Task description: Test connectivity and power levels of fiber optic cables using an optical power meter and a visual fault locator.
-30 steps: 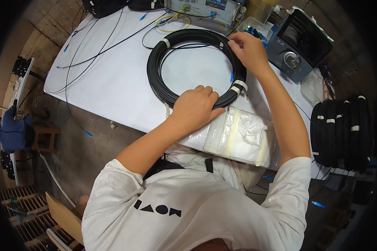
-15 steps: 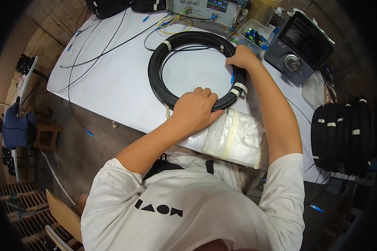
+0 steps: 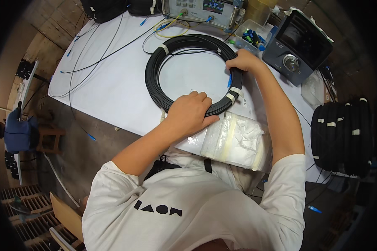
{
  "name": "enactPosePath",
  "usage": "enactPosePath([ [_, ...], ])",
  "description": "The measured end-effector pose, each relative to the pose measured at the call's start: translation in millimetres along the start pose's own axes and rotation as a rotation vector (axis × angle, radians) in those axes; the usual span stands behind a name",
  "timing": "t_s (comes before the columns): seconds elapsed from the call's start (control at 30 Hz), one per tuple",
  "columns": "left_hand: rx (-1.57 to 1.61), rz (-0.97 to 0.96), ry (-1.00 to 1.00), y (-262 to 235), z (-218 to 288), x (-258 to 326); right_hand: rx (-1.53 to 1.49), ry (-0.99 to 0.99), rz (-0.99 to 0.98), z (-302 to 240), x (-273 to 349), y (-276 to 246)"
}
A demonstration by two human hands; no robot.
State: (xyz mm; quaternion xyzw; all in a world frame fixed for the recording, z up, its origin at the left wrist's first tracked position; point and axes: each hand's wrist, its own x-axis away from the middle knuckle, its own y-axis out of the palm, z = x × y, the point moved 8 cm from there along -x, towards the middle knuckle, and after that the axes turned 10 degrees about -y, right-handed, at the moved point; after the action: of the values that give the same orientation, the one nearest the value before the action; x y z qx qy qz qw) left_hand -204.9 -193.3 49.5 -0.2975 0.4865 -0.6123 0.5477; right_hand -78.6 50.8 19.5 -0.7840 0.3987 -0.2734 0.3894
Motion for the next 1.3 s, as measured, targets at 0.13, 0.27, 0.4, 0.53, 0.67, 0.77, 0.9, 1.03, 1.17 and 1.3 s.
enactPosePath([
  [0.13,-0.004,-0.006,0.004,-1,4,0,-0.045,0.033,-0.046,5,0,5],
  [0.27,-0.010,0.001,0.011,-1,3,2,-0.162,0.046,0.034,4,8,4],
  [0.4,-0.023,-0.001,-0.002,-4,6,7,-0.728,0.107,0.025,10,27,34],
  [0.53,-0.042,-0.004,-0.026,-1,6,4,-1.053,0.105,0.102,-1,38,40],
  [0.67,0.000,-0.002,-0.135,6,14,5,-1.167,0.085,0.179,-5,44,36],
  [0.77,0.102,0.057,-0.206,4,20,1,-1.196,0.058,0.188,-20,51,27],
  [0.9,0.152,0.029,-0.296,0,24,-5,-1.108,-0.073,0.261,-69,67,-12],
  [1.03,0.155,0.144,-0.304,-17,13,0,-1.038,-0.244,0.236,-122,59,-36],
  [1.17,0.557,0.380,-0.321,-84,-7,17,-1.017,-0.498,0.088,-199,53,-56],
  [1.3,1.104,0.452,-0.566,-117,-57,53,-1.061,-0.644,0.014,-258,46,-57],
])
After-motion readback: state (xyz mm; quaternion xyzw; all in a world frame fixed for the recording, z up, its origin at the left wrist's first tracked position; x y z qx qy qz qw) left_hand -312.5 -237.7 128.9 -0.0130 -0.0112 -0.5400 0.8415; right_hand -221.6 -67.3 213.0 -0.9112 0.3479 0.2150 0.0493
